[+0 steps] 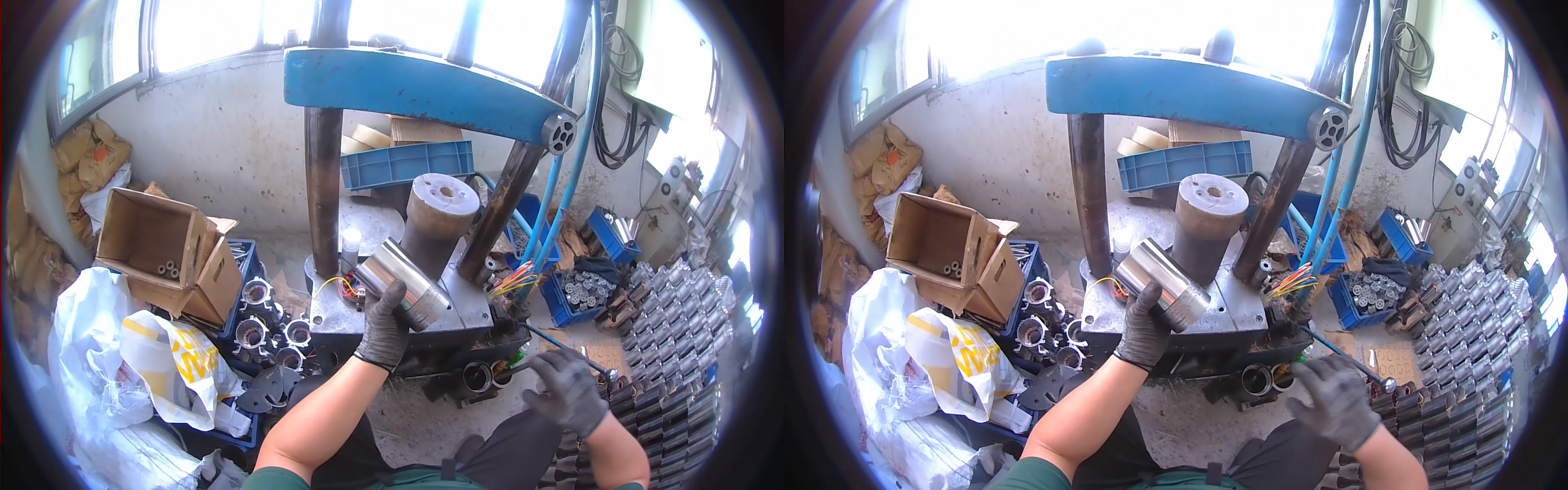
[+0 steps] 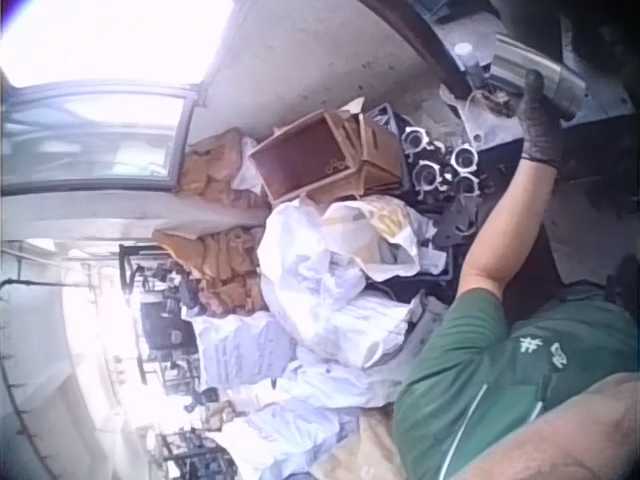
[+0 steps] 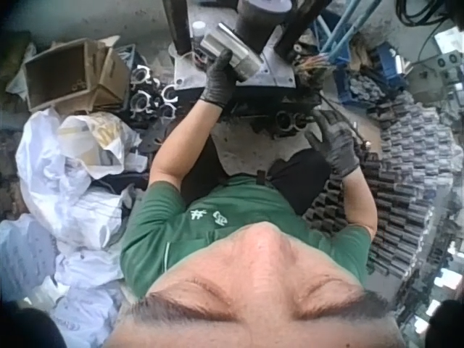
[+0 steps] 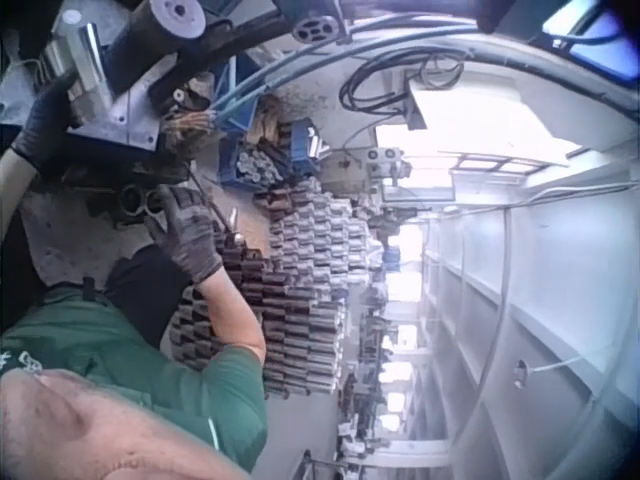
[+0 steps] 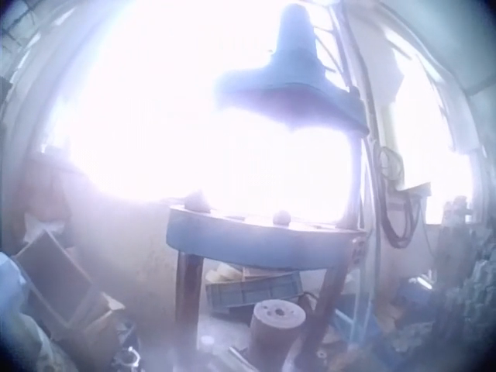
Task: Manually assemble wires into an electric motor stator and use a hydraulic press to fit parts.
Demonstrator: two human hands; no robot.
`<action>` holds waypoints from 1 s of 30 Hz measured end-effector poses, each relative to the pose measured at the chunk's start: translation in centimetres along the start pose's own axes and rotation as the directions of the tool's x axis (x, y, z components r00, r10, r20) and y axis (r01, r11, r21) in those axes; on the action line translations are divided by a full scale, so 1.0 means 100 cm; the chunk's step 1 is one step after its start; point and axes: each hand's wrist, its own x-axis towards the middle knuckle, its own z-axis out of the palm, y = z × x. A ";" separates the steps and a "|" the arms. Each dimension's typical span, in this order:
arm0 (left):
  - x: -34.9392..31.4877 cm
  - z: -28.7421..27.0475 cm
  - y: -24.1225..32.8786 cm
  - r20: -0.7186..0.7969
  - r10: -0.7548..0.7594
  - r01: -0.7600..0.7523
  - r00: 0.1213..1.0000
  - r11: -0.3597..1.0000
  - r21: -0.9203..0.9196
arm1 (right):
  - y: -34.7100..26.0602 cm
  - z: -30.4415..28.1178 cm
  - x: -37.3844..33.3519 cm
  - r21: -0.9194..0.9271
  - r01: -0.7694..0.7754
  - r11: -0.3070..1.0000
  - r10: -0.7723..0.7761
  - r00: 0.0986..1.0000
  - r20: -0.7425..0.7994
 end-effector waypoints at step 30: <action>0.028 -0.022 0.040 -0.012 0.124 -0.124 0.992 0.988 -0.091 | -0.018 0.103 0.132 0.979 -0.181 0.094 0.183 0.970 0.162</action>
